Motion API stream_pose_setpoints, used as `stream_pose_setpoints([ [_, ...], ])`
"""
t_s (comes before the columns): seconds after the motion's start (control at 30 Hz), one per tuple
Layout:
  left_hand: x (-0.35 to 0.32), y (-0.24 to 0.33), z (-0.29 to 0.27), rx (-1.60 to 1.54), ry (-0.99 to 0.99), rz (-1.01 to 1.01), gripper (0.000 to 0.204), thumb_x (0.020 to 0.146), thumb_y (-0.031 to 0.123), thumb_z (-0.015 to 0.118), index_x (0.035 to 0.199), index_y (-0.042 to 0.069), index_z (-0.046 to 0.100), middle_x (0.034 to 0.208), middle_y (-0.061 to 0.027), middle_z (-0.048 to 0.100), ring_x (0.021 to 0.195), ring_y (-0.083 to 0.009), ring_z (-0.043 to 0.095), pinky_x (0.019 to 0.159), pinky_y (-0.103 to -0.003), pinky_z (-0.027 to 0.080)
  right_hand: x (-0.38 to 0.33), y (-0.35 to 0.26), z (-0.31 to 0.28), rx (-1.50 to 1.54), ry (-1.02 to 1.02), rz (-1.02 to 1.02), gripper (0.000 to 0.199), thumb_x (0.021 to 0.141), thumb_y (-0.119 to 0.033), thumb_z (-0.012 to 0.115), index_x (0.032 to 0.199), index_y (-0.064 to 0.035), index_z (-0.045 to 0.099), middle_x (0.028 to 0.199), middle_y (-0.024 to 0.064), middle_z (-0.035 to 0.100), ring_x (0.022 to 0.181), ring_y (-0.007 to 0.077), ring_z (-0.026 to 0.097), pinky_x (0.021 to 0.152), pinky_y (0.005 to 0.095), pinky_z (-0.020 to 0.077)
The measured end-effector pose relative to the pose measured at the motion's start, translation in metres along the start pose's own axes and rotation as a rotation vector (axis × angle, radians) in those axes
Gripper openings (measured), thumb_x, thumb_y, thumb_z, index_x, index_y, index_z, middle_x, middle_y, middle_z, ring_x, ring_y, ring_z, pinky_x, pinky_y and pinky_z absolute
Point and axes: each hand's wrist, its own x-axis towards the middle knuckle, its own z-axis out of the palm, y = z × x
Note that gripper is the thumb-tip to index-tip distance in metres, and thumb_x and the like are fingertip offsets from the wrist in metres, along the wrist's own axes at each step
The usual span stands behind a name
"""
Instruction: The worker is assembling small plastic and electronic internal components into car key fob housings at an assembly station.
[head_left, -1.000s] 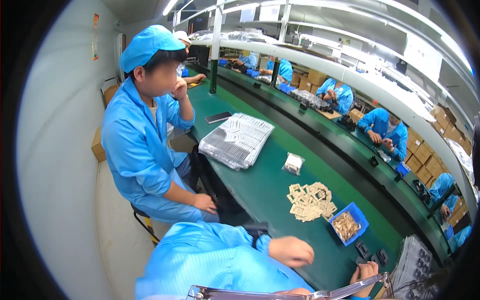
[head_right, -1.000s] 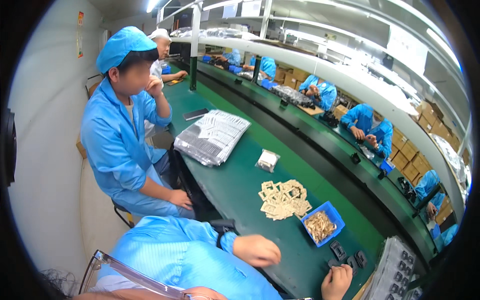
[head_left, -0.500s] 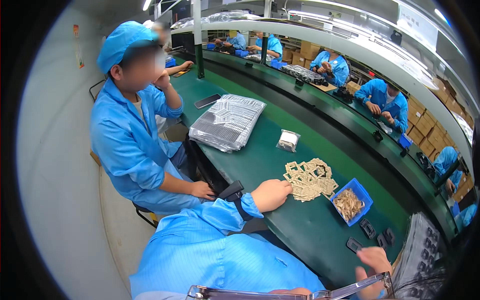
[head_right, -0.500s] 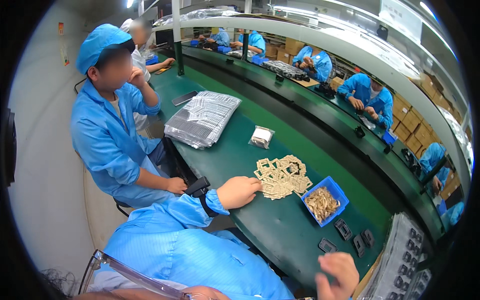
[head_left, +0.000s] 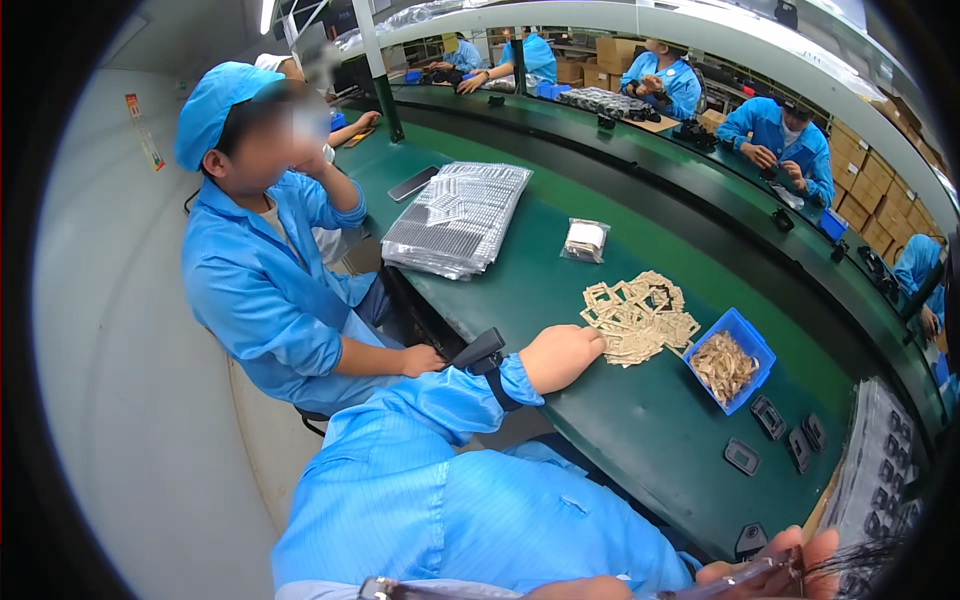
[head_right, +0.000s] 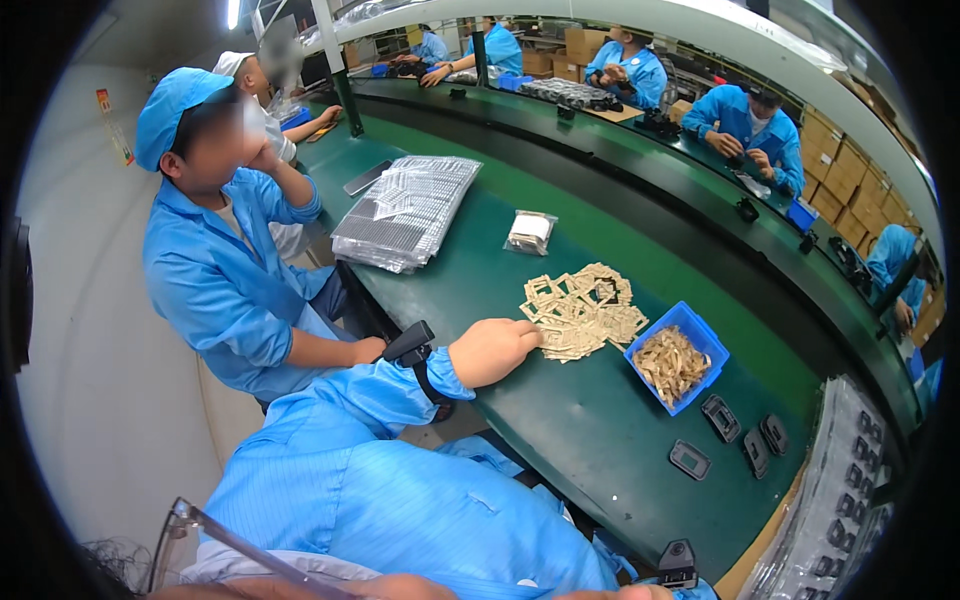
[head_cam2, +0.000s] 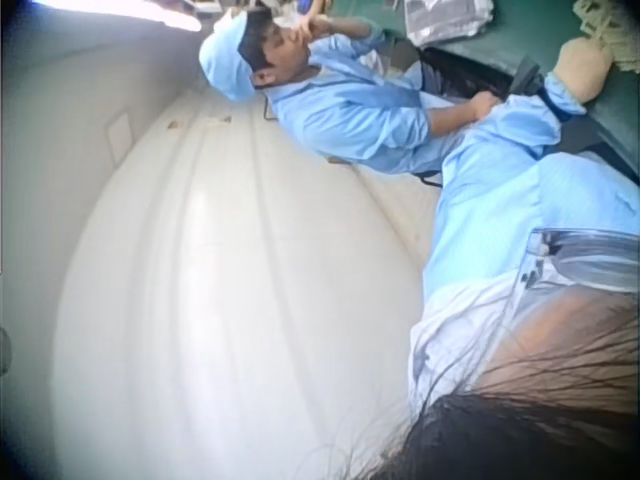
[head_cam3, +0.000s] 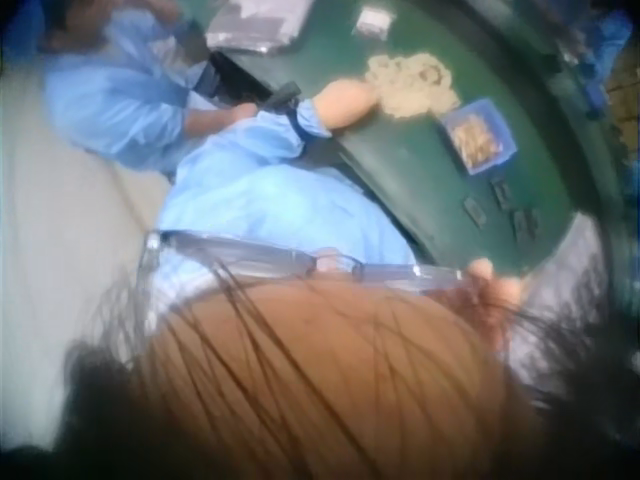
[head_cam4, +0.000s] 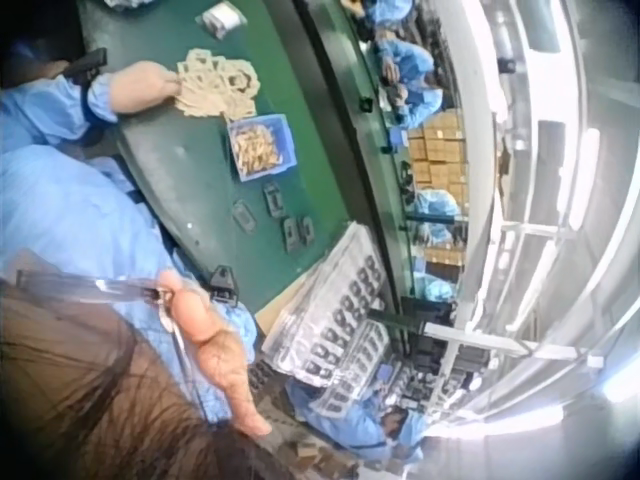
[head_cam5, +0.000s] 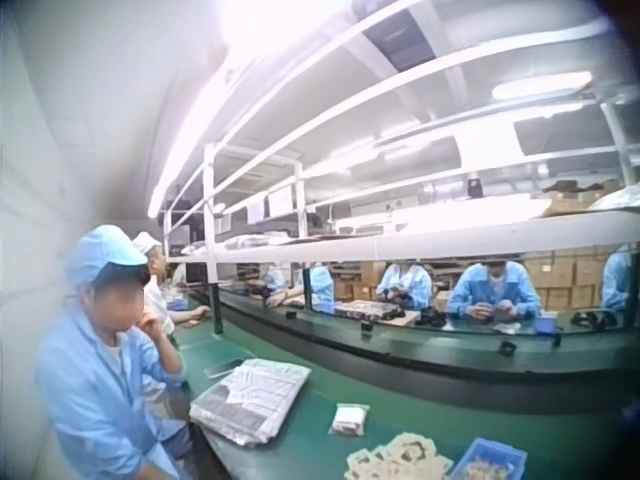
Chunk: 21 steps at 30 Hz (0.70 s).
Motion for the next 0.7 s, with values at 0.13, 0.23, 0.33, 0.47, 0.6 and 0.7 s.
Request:
stream_pose_setpoints([
  [0.13,0.004,0.001,0.000,-0.031,0.013,0.007,0.009,0.083,0.007,0.060,0.091,0.003,0.062,0.088,-0.0127,0.068,0.082,-0.0324,0.068,0.073,-0.043,0.056,0.005,0.001,0.001,-0.015,0.047,0.003,0.085,0.085,-0.060,0.074,0.142,-0.0012,0.054,0.148,0.0311,0.045,0.144,0.0492,0.030,0.115,0.0625,0.0268],
  [0.23,0.006,-0.001,-0.005,0.005,-0.076,0.013,0.008,0.083,0.008,0.059,0.089,0.003,0.062,0.083,-0.0125,0.067,0.080,-0.0329,0.068,0.073,-0.042,0.056,0.012,0.008,0.000,-0.345,0.266,-0.027,0.070,0.088,-0.047,0.074,0.135,0.0014,0.057,0.137,0.0301,0.053,0.134,0.0454,0.044,0.108,0.0566,0.0376],
  [0.33,0.009,-0.003,0.000,0.035,-0.097,0.039,0.008,0.082,0.009,0.060,0.086,0.003,0.063,0.080,-0.0120,0.067,0.079,-0.0327,0.068,0.073,-0.042,0.056,0.028,-0.001,-0.007,-0.746,0.580,0.252,0.042,0.087,-0.028,0.075,0.114,0.0037,0.065,0.109,0.0230,0.068,0.108,0.0364,0.065,0.095,0.0459,0.0511],
  [0.47,0.003,-0.006,0.002,0.057,-0.103,0.041,0.008,0.081,0.010,0.060,0.083,0.003,0.063,0.080,-0.0114,0.067,0.078,-0.0315,0.069,0.071,-0.041,0.056,0.028,-0.018,-0.049,-0.632,0.463,0.750,0.029,0.091,-0.013,0.073,0.113,0.0055,0.067,0.110,0.0207,0.071,0.107,0.0311,0.070,0.100,0.0416,0.0512],
  [0.6,0.006,-0.007,0.005,0.077,-0.109,0.074,0.007,0.080,0.011,0.061,0.083,0.004,0.063,0.079,-0.0107,0.067,0.078,-0.0302,0.069,0.070,-0.040,0.057,0.020,-0.008,-0.075,-0.666,0.519,0.935,0.022,0.092,-0.004,0.069,0.111,0.0065,0.066,0.110,0.0166,0.071,0.107,0.0250,0.070,0.099,0.0375,0.0523],
  [0.7,0.010,-0.004,0.002,0.084,-0.145,0.040,0.007,0.080,0.011,0.061,0.082,0.005,0.063,0.080,-0.0102,0.067,0.078,-0.0294,0.069,0.070,-0.040,0.057,0.012,0.006,-0.097,-0.748,0.601,0.905,0.015,0.093,0.000,0.068,0.108,0.0046,0.067,0.103,0.0126,0.072,0.102,0.0211,0.071,0.094,0.0323,0.0534],
])
